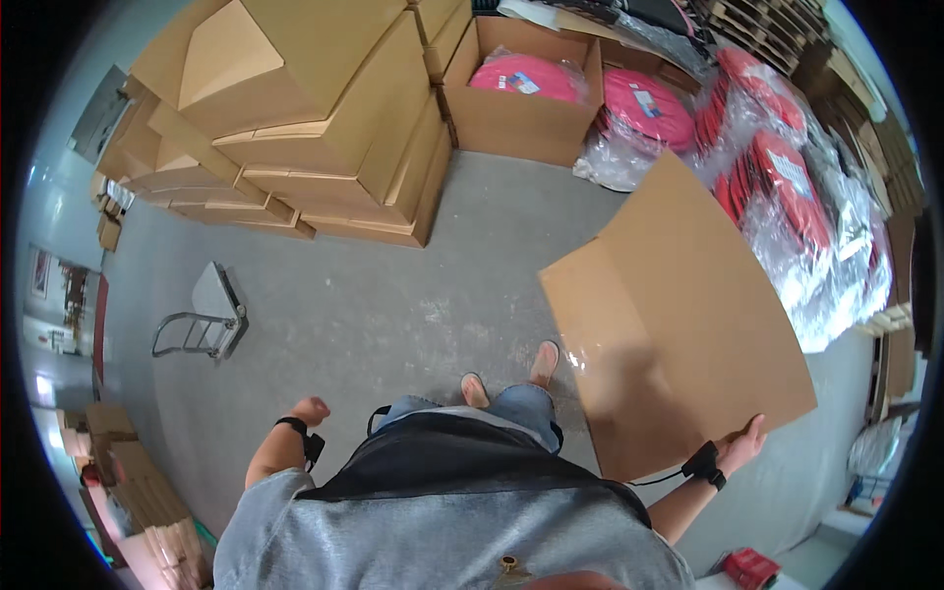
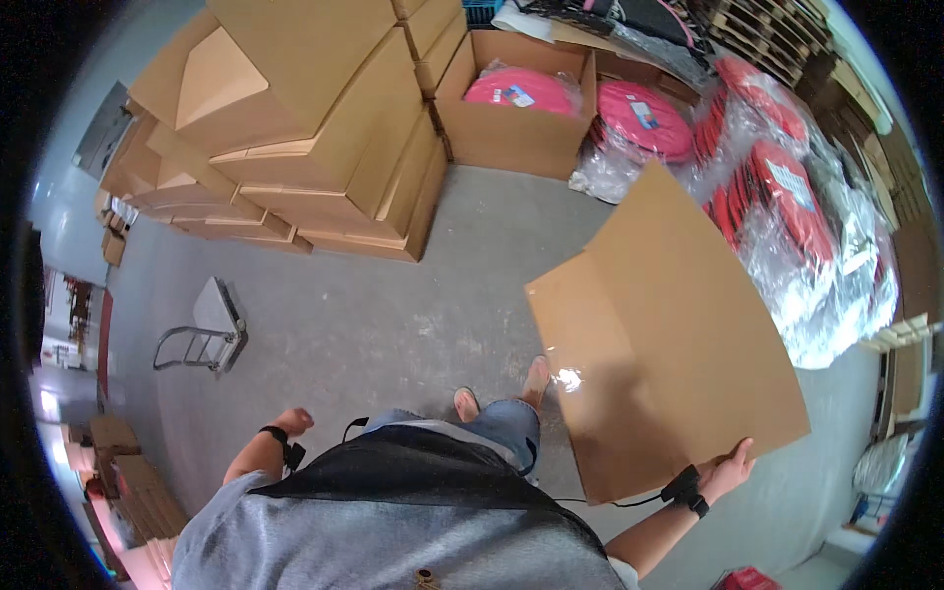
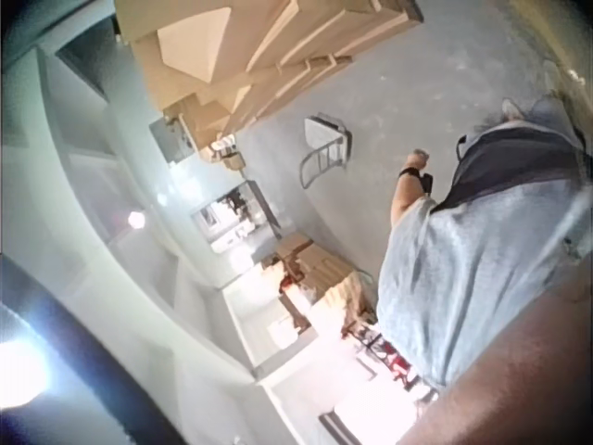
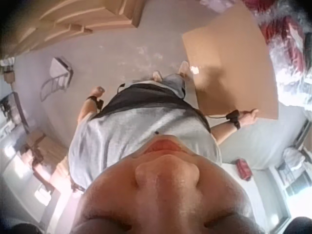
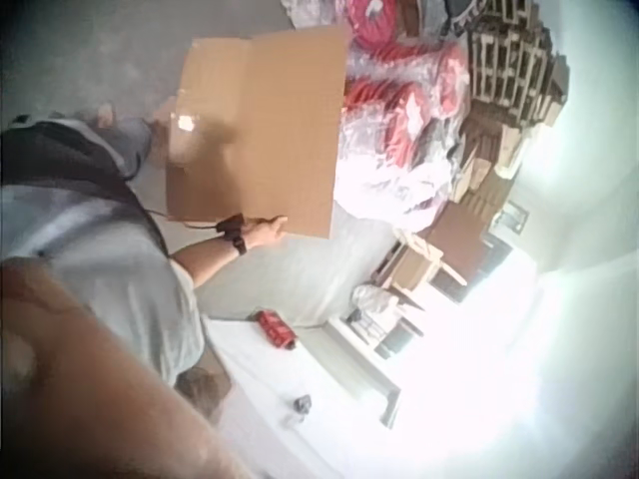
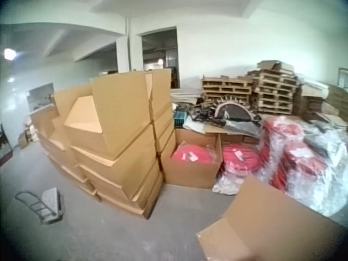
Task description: The person applies shipping labels to pink circular items wrapped in plastic and places them into a cardboard box. They then pick up a cardboard box, write on it with a marker, and place the labeled items inside before closing the box flaps.
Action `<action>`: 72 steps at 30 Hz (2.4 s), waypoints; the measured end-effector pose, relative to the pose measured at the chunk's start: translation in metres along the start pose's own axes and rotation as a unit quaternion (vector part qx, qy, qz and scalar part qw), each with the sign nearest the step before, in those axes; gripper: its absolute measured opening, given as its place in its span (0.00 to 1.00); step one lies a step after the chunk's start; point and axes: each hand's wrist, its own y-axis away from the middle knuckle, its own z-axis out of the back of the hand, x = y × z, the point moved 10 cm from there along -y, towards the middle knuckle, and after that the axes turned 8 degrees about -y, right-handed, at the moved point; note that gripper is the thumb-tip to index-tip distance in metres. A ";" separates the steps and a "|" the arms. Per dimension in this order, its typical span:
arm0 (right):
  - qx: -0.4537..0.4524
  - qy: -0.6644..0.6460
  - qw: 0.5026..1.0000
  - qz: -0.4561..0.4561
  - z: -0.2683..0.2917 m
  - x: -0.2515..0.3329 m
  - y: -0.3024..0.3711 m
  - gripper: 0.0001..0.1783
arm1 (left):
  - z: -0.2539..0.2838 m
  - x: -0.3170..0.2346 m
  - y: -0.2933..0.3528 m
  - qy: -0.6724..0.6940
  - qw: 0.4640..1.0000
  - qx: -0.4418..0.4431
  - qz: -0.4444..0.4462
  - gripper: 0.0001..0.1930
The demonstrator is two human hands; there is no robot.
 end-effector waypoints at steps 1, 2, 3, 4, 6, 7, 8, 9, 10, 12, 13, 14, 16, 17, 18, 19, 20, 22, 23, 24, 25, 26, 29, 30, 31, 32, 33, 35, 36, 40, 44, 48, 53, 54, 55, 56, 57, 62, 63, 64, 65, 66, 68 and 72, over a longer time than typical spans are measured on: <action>-0.016 -0.016 1.000 0.018 0.014 0.009 0.012 0.16 | -0.006 0.004 0.006 -0.025 0.999 0.048 -0.002 0.13; -0.030 -0.032 0.998 0.036 0.027 0.018 0.023 0.15 | -0.004 0.008 0.013 -0.023 0.998 0.059 0.022 0.13; -0.042 -0.048 0.997 0.048 0.037 0.023 0.034 0.14 | -0.006 0.022 0.009 -0.009 0.999 0.046 0.027 0.13; -0.055 -0.041 0.996 0.054 0.048 0.020 0.044 0.13 | -0.014 0.039 -0.001 0.005 0.999 0.033 0.031 0.13; -0.083 -0.025 0.994 0.071 0.072 -0.005 0.064 0.11 | -0.010 0.050 -0.010 0.071 0.996 -0.011 0.050 0.13; -0.079 0.008 0.995 0.058 0.077 -0.021 0.079 0.12 | 0.000 0.037 -0.015 0.069 0.997 -0.032 0.018 0.13; -0.072 0.037 0.996 0.044 0.078 -0.045 0.093 0.13 | 0.012 0.024 -0.022 0.071 0.996 -0.056 -0.014 0.14; -0.095 0.033 0.993 0.065 0.095 -0.076 0.100 0.15 | 0.024 0.007 -0.030 0.072 0.993 -0.079 -0.049 0.14; -0.097 0.039 0.995 0.005 0.093 -0.108 0.116 0.16 | 0.033 -0.009 -0.034 0.085 0.991 -0.087 -0.056 0.14; -0.125 0.036 0.991 -0.024 0.098 -0.161 0.143 0.16 | 0.041 -0.035 -0.051 0.135 0.983 -0.094 -0.081 0.14; -0.102 0.084 0.990 -0.049 0.099 -0.193 0.152 0.15 | 0.041 -0.043 -0.062 0.171 0.976 -0.094 -0.096 0.14; -0.080 0.132 0.985 -0.075 0.102 -0.223 0.163 0.14 | 0.043 -0.056 -0.061 0.164 0.976 -0.096 -0.108 0.13; -0.078 0.136 0.980 -0.121 0.088 -0.268 0.191 0.13 | 0.055 -0.086 -0.059 0.157 0.973 -0.107 -0.134 0.13; -0.122 0.221 0.946 -0.202 0.073 -0.272 0.212 0.17 | 0.051 -0.086 -0.063 0.147 0.975 -0.091 -0.143 0.13; -0.119 0.318 0.932 -0.128 0.116 -0.312 0.197 0.24 | 0.057 -0.107 -0.070 0.130 0.973 -0.068 -0.177 0.13; -0.051 0.216 0.949 -0.223 0.091 -0.343 0.213 0.34 | 0.052 -0.098 -0.069 0.122 0.975 -0.061 -0.175 0.14; 0.004 0.042 0.924 -0.379 0.111 -0.411 0.210 0.34 | 0.051 -0.100 -0.078 0.112 0.984 -0.028 -0.133 0.15; 0.092 0.033 0.826 -0.555 0.119 -0.479 0.233 0.33 | 0.058 -0.097 -0.094 0.096 0.988 -0.014 -0.123 0.16; 0.133 0.145 0.819 -0.540 0.099 -0.474 0.244 0.32 | 0.072 -0.091 -0.098 0.078 0.991 -0.030 -0.105 0.16; 0.170 0.221 0.799 -0.532 0.078 -0.467 0.247 0.31 | 0.081 -0.085 -0.102 0.090 0.993 -0.021 -0.080 0.16; 0.212 0.271 0.779 -0.524 0.053 -0.469 0.244 0.30 | 0.083 -0.072 -0.107 0.110 0.992 -0.013 -0.052 0.16; 0.246 0.298 0.764 -0.517 0.027 -0.472 0.243 0.30 | 0.087 -0.058 -0.109 0.102 0.994 -0.014 -0.023 0.16; 0.290 0.338 0.743 -0.499 -0.025 -0.472 0.219 0.27 | 0.123 -0.078 -0.140 0.081 0.996 0.013 -0.023 0.16; 0.298 0.340 0.739 -0.499 -0.042 -0.473 0.209 0.26 | 0.147 -0.094 -0.151 0.072 0.997 0.012 -0.038 0.15; 0.305 0.341 0.732 -0.504 -0.056 -0.473 0.201 0.26 | 0.167 -0.104 -0.154 0.061 0.997 0.014 -0.046 0.15; 0.308 0.340 0.727 -0.510 -0.070 -0.473 0.188 0.25 | 0.189 -0.119 -0.158 0.048 0.997 0.016 -0.055 0.15; 0.307 0.339 0.723 -0.518 -0.082 -0.472 0.179 0.24 | 0.208 -0.132 -0.161 0.033 0.997 0.023 -0.063 0.15; 0.303 0.324 0.717 -0.537 -0.103 -0.471 0.156 0.22 | 0.245 -0.167 -0.179 0.007 0.995 0.035 -0.089 0.15; 0.300 0.300 0.716 -0.554 -0.116 -0.470 0.144 0.22 | 0.271 -0.173 -0.198 0.028 0.998 -0.014 -0.056 0.15; 0.167 0.156 0.851 -0.472 -0.191 -0.435 0.015 0.10 | 0.377 -0.263 -0.274 0.112 0.977 -0.155 -0.096 0.16; 0.312 0.498 0.806 -0.073 -0.365 -0.346 -0.126 0.12 | 0.461 -0.400 -0.262 0.165 0.944 -0.141 -0.249 0.16; 0.351 0.506 0.788 0.018 -0.526 -0.348 -0.159 0.11 | 0.469 -0.417 -0.361 0.247 0.940 -0.078 -0.222 0.17; 0.498 0.610 0.615 0.034 -0.638 -0.455 -0.155 0.15 | 0.535 -0.452 -0.464 0.131 0.969 -0.114 -0.175 0.21; 0.513 0.636 0.577 -0.026 -0.697 -0.438 -0.120 0.18 | 0.549 -0.447 -0.481 0.095 0.972 -0.148 -0.155 0.21; 0.516 0.636 0.573 -0.036 -0.713 -0.449 -0.120 0.19 | 0.571 -0.462 -0.499 0.052 0.971 -0.174 -0.157 0.21; 0.519 0.636 0.569 -0.047 -0.718 -0.469 -0.122 0.20 | 0.585 -0.477 -0.517 0.061 0.982 -0.123 -0.127 0.26; 0.527 0.633 0.564 -0.058 -0.732 -0.487 -0.124 0.21 | 0.613 -0.500 -0.526 0.018 0.983 -0.135 -0.120 0.27; 0.521 0.634 0.570 -0.030 -0.865 -0.542 -0.136 0.24 | 0.677 -0.607 -0.581 -0.140 0.966 -0.146 -0.162 0.33; 0.516 0.624 0.588 -0.008 -0.889 -0.556 -0.142 0.25 | 0.682 -0.625 -0.599 -0.159 0.955 -0.175 -0.181 0.33; 0.512 0.612 0.603 0.013 -0.910 -0.573 -0.144 0.25 | 0.684 -0.636 -0.614 -0.178 0.943 -0.202 -0.198 0.33; 0.531 0.598 0.597 0.059 -0.935 -0.575 -0.143 0.25 | 0.694 -0.648 -0.616 -0.206 0.926 -0.233 -0.215 0.29; 0.550 0.588 0.585 0.095 -0.948 -0.591 -0.143 0.25 | 0.692 -0.662 -0.625 -0.234 0.909 -0.250 -0.236 0.27; 0.590 0.599 0.523 0.144 -0.971 -0.620 -0.132 0.22 | 0.678 -0.677 -0.656 -0.247 0.912 -0.201 -0.259 0.21; 0.673 0.639 0.370 -0.036 -0.970 -0.681 -0.109 0.21 | 0.651 -0.684 -0.687 -0.234 0.926 -0.076 -0.288 0.13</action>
